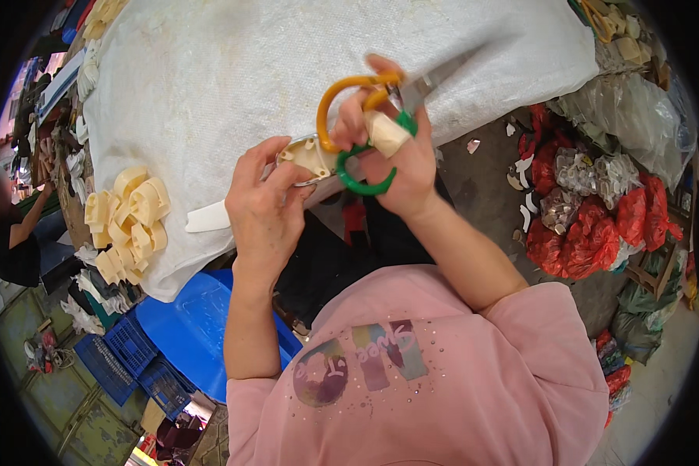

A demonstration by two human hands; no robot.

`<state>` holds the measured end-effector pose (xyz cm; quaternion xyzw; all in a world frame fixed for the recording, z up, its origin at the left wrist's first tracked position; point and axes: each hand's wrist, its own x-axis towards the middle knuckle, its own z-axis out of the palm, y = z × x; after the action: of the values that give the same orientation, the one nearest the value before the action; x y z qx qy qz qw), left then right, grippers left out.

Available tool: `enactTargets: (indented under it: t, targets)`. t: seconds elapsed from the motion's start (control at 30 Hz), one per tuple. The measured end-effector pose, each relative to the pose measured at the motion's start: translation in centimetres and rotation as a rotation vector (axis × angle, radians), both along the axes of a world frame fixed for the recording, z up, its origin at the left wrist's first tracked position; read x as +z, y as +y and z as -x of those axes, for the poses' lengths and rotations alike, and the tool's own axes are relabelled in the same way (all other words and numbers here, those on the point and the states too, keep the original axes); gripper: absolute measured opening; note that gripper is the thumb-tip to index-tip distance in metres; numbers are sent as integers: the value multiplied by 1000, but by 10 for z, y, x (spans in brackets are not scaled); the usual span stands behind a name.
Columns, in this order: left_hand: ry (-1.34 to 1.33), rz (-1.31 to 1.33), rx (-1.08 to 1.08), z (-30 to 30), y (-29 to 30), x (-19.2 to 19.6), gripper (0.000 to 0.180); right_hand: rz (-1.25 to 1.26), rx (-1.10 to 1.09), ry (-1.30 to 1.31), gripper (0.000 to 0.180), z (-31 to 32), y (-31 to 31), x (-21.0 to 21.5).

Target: Trimming excess material and assembling shoe molds using scissors.

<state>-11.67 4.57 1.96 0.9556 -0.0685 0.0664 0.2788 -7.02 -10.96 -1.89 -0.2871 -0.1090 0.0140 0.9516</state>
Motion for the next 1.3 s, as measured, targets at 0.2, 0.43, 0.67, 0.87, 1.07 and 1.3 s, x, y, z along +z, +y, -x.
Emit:
enactTargets:
  t: [0.2, 0.43, 0.67, 0.87, 1.07, 1.3]
  targets:
    - [-11, 34, 2, -1, 4, -3, 21, -35, 109, 160, 53, -13, -3, -2]
    - [-8, -12, 10, 0, 5, -2, 20, -93, 68, 168, 53, -4, 3, 0]
    - [-9, 30, 24, 1, 7, -5, 20, -32, 107, 118, 56, 7, 10, -3]
    - [-16, 23, 41, 2, 7, -4, 22, -123, 106, 104, 56, 9, -15, 9]
    - [8, 39, 40, 2, 11, -5, 19, 13, 205, 186, 56, 13, -5, 2]
    - [-36, 103, 23, 8, 16, 0, 19, 503, 9, -91, 56, -19, -39, 40]
